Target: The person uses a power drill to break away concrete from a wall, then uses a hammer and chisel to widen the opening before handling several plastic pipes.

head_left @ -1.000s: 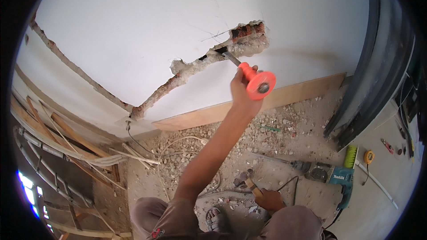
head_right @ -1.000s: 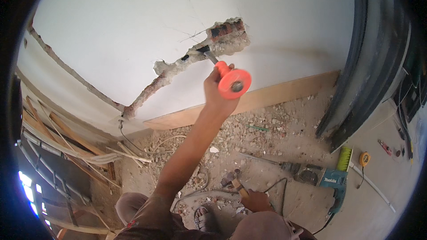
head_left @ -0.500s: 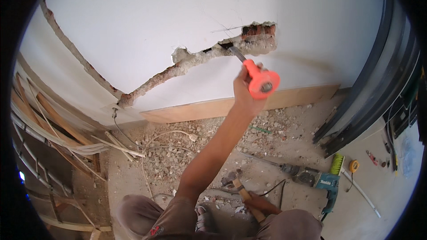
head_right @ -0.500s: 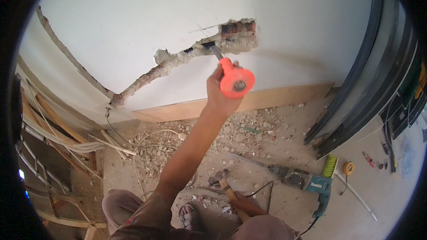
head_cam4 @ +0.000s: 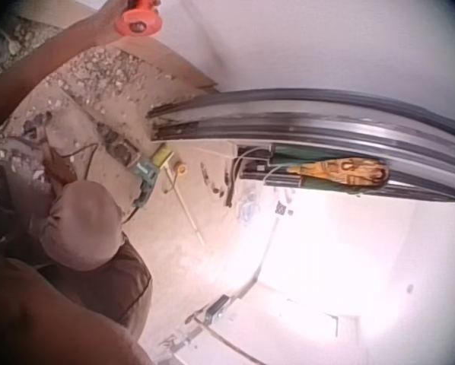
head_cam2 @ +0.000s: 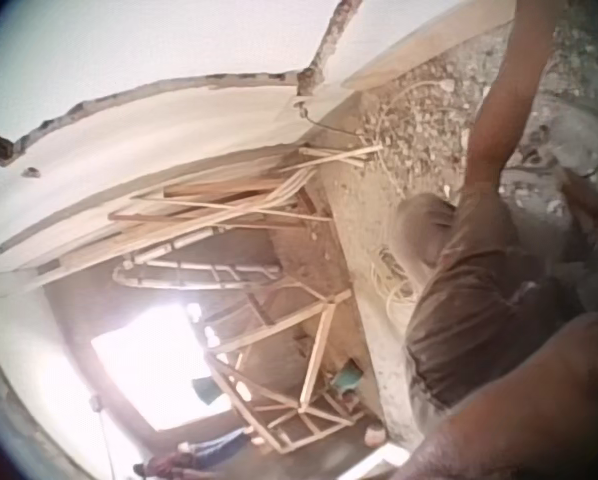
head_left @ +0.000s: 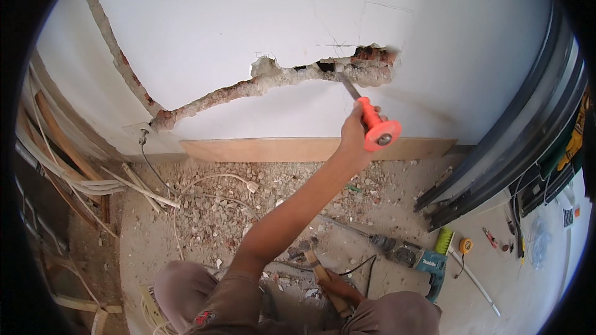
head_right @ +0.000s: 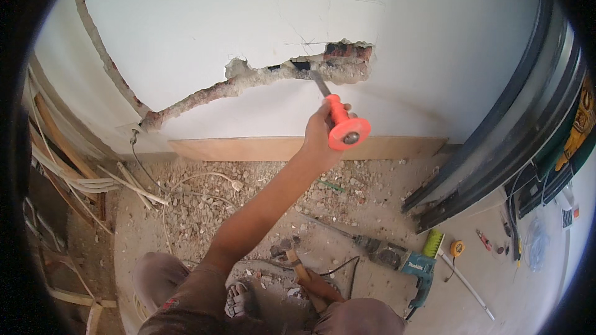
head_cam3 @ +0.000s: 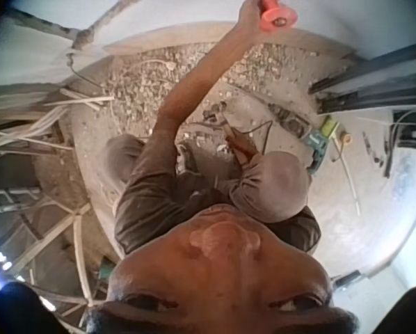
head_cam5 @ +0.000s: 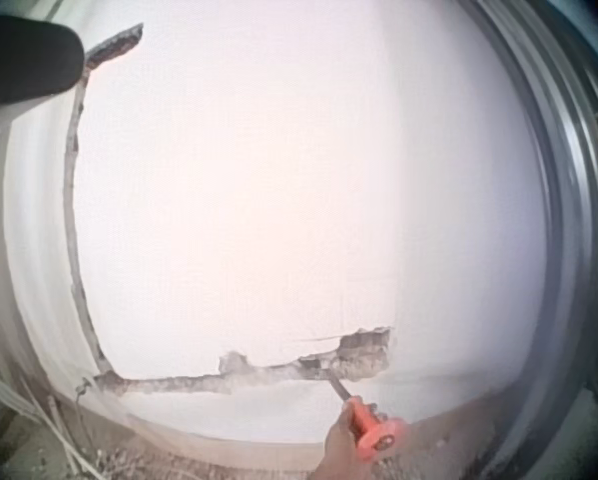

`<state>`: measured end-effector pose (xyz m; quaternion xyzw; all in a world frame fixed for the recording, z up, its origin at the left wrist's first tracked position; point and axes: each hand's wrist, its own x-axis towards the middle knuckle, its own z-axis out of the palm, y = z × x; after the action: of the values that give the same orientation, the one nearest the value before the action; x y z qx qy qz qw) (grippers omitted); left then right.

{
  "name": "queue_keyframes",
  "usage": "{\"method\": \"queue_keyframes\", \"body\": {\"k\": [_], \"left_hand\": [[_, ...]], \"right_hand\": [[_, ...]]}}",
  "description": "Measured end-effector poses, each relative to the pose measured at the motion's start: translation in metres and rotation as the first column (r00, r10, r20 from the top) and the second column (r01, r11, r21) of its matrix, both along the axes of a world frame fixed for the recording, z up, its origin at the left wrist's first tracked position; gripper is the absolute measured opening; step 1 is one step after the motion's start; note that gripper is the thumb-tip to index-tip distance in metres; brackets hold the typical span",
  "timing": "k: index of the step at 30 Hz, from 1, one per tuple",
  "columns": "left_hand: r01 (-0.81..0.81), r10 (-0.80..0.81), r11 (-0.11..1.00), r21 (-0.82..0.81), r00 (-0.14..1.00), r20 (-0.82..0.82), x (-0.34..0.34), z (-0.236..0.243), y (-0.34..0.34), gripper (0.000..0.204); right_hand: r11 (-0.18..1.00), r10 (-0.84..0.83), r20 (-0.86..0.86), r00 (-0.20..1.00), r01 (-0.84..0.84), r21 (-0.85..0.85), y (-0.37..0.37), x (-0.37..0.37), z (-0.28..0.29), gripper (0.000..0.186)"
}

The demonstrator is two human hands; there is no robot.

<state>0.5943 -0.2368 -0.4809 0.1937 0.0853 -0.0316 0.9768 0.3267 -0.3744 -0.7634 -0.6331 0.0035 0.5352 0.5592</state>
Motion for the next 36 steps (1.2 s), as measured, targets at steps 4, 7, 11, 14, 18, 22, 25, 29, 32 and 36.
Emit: {"method": "queue_keyframes", "body": {"k": [4,7,11,14,18,22,25,29,32,36], "left_hand": [[0.287,-0.413,0.878,0.383,0.859,0.303,-0.031,-0.006,-0.002,0.025],[0.475,-0.476,0.879,0.039,0.873,0.104,-0.045,-0.010,-0.009,0.026],[0.411,-0.398,0.903,0.125,0.910,-0.118,-0.061,-0.018,0.002,0.025],[0.459,-0.434,0.880,0.124,0.882,-0.183,-0.069,-0.052,0.014,0.026],[0.321,-0.407,0.657,0.682,0.913,-0.037,-0.098,-0.119,0.030,0.025],[0.291,-0.366,0.332,0.897,0.916,-0.162,-0.128,-0.132,0.043,0.028],[0.455,-0.276,0.721,0.523,0.881,-0.385,-0.137,-0.148,0.043,0.028],[0.260,-0.376,0.086,0.962,0.902,-0.211,-0.158,-0.159,0.038,0.015],[0.388,-0.354,0.378,0.841,0.899,-0.256,-0.162,-0.171,0.036,0.018],[0.517,-0.300,0.799,0.306,0.784,-0.543,-0.152,-0.158,0.032,0.023]], "right_hand": [[0.999,-0.034,-0.016,0.999,0.034,0.013,0.002,0.000,0.026,0.041],[1.000,-0.008,-0.022,1.000,0.008,-0.009,0.004,0.003,0.023,0.044],[0.997,-0.059,0.036,0.998,0.058,0.044,0.003,0.005,0.023,0.047],[0.999,-0.032,-0.052,0.998,0.033,0.025,0.002,0.008,0.031,0.050],[0.993,-0.050,0.035,0.998,0.046,0.108,-0.001,0.000,0.002,0.041],[0.990,-0.061,-0.079,0.995,0.071,0.118,-0.004,0.005,0.009,0.043],[0.990,-0.064,-0.066,0.996,0.072,0.119,-0.003,0.005,0.005,0.044],[0.982,-0.093,-0.123,0.988,0.112,0.153,-0.007,0.002,-0.005,0.045],[0.978,-0.096,-0.142,0.985,0.120,0.172,-0.008,0.003,-0.005,0.044],[0.981,-0.086,-0.095,0.992,0.100,0.166,-0.009,0.004,-0.003,0.041]]}}
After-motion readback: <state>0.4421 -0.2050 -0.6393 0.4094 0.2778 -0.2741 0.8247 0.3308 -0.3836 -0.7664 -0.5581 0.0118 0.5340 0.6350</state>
